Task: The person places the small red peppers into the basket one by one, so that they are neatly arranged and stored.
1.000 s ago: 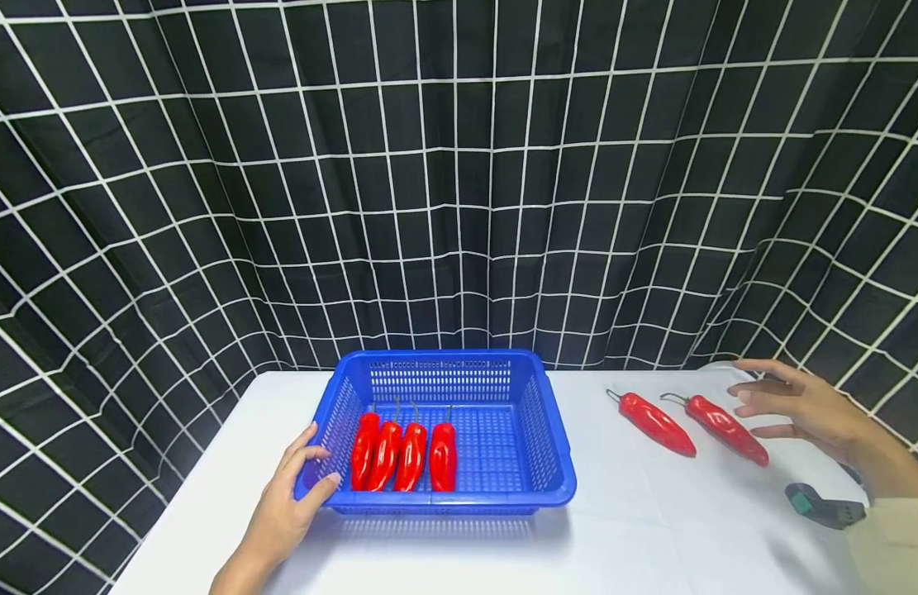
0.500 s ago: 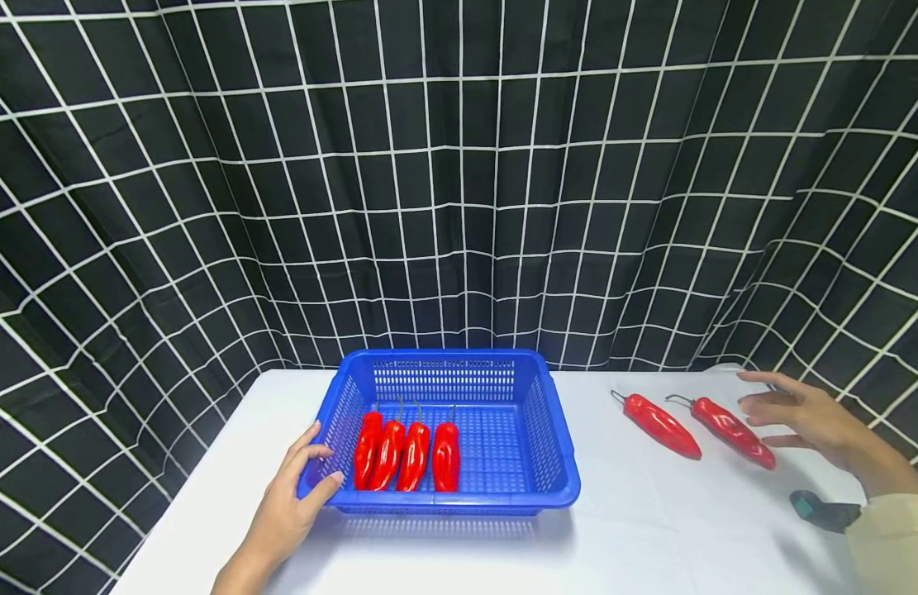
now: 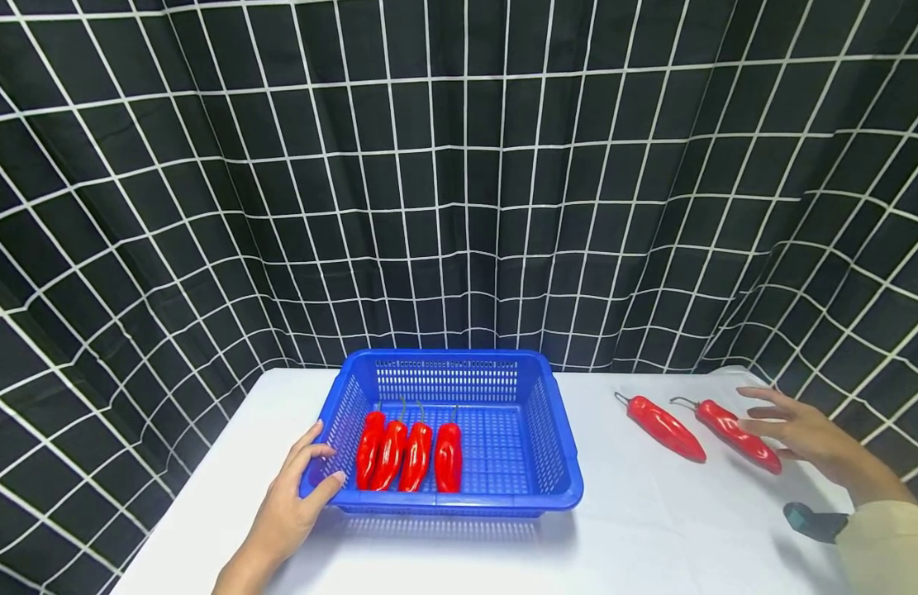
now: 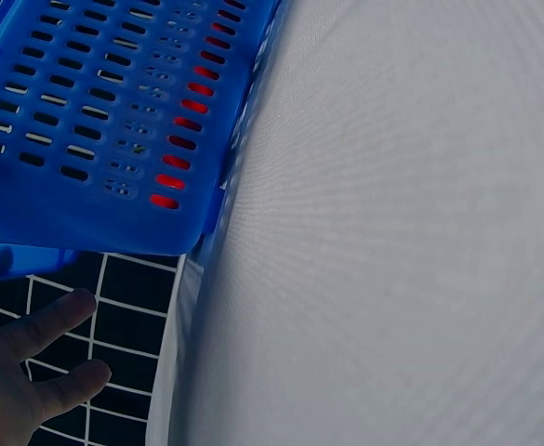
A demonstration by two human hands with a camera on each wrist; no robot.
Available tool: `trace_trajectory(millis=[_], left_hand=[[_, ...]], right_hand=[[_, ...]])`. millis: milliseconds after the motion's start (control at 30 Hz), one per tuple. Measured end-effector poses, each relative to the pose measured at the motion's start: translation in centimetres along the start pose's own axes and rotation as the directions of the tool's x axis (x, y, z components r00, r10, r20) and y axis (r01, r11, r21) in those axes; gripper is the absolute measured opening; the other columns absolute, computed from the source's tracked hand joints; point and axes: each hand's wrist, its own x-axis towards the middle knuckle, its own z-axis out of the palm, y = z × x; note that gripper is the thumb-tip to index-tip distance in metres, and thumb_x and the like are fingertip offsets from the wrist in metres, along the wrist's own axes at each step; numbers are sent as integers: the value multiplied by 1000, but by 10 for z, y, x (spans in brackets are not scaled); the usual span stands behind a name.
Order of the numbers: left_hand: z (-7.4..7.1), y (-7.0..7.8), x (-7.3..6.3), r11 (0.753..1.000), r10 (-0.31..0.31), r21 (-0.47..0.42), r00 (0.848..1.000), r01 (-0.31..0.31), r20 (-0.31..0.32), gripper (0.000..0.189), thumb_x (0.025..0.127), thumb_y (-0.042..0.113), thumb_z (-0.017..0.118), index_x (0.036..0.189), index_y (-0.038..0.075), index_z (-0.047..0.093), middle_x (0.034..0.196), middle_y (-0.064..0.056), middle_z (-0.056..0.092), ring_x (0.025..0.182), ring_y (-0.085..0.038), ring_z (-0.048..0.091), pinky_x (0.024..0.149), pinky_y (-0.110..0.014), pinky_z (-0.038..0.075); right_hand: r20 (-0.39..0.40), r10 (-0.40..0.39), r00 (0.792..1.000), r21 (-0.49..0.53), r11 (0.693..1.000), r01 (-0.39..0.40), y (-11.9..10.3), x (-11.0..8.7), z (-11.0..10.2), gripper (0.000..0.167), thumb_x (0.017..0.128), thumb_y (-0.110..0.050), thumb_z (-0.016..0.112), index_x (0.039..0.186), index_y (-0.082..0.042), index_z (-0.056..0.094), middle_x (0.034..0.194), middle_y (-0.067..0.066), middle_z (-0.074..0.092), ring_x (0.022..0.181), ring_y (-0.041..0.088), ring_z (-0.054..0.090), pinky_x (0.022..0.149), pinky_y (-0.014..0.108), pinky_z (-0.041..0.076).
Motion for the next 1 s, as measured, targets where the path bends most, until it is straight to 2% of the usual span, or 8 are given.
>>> trace_trajectory(millis=[133,333,600,767,1000], left_hand=[[0,0,0,1000,0,-6,1000,0,0,23,91,20,66,110,11,58,153,-6,32,139,-40,26,103,-67,23],[1,0,0,1000,0,-6,1000,0,-1,23,91,20,66,110,11,58,153,-5,32,139,-39,26,103,-66,23],[0,0,0,1000,-6,8,1000,6,-2,22,91,20,66,110,11,58,153,-6,32,138,-40,27,103,-66,24],[0,0,-1,1000,-4,2,1000,4,-5,23,91,19,66,110,11,58,153,-6,32,138,-40,26,103,-66,24],[0,1,0,1000,-10,1,1000,10,-4,23,91,19,66,111,10,58,153,-6,32,138,-40,26,103,-67,24]], right_hand=[[-4,15,1000,-27,1000,-15,4,4,2,91,92,-39,64,148,6,9,139,46,17,120,64,26,79,61,49],[4,52,999,1,999,-52,10,7,3,93,90,-37,66,148,6,8,138,45,19,119,62,30,79,57,51],[8,101,995,114,988,-102,9,11,12,94,88,-35,70,147,7,10,135,43,23,116,58,36,79,54,53],[-33,159,987,164,975,-151,12,17,16,97,87,-38,71,148,6,9,134,43,22,116,59,35,77,50,55],[-92,195,976,172,969,-178,20,26,21,100,85,-37,73,148,6,8,134,43,24,115,59,39,74,47,56]])
